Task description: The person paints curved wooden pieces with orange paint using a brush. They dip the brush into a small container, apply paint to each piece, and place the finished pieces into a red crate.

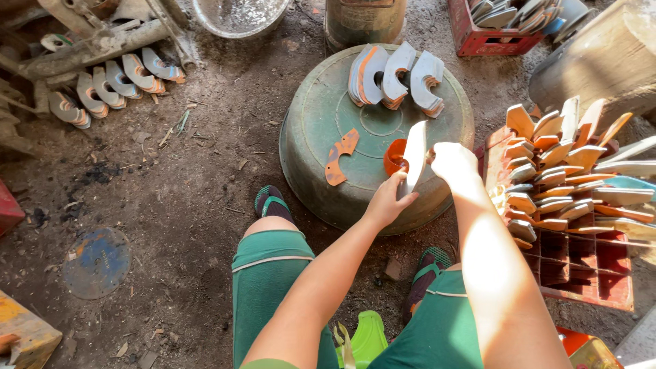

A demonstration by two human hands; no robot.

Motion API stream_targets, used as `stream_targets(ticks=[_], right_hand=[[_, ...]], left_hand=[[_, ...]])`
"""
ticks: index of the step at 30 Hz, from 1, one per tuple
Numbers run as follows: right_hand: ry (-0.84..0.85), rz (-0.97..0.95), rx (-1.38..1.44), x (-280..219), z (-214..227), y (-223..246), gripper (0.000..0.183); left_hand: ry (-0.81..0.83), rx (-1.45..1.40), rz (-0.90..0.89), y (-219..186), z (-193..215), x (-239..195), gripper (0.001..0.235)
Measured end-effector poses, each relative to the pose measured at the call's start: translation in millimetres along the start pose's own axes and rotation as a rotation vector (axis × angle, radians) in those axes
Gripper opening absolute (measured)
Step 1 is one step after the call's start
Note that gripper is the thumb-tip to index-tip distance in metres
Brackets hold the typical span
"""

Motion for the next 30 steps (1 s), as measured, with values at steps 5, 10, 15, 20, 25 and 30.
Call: stream_targets(ticks=[5,10,15,20,25,30], right_hand=[[0.076,-0.066,0.044,4.9,-0.2,4.4,0.023],[0.087,-0.079,0.143,0.0,7.5,10.6,0.024],[0.072,-0.046,0.143,-5.9,19.1,15.2,0.03],[0.046,-0.058,0.16,-5.7,28.4,7.1,0.034],[0.084,-0.128,0.227,-11.8,39.6,5.3,0.029],[0.062,-0.134,0.273,-35.7,82.1,15.7,0.023]], left_hand=[[-0.106,0.038,-0.174,10.0,-7.8,-4.7,0.057],[-0.021,0.068,-0.036,11.5,-10.2,3.5,0.059],[-0.028,0.065,-0.152,6.3,-10.1,0.7,0.055],[0.036,0.08,-0.122,2.6,-4.3,-0.9,0.057],[-0.036,0.047,-0.175,-33.7,16.0,-0.7,0.053],[-0.194,0.09,-0.243,-106.1,84.8,31.0,0.046]])
Point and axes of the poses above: each hand's wrist, its own x-axis towards the middle knuckle, its own z-axis out of the back of the hand, y = z × x, the point moved 3 cm from there along x, towards the middle knuckle, and after that the axes turned 7 degrees about x, right-handed, at the moved point
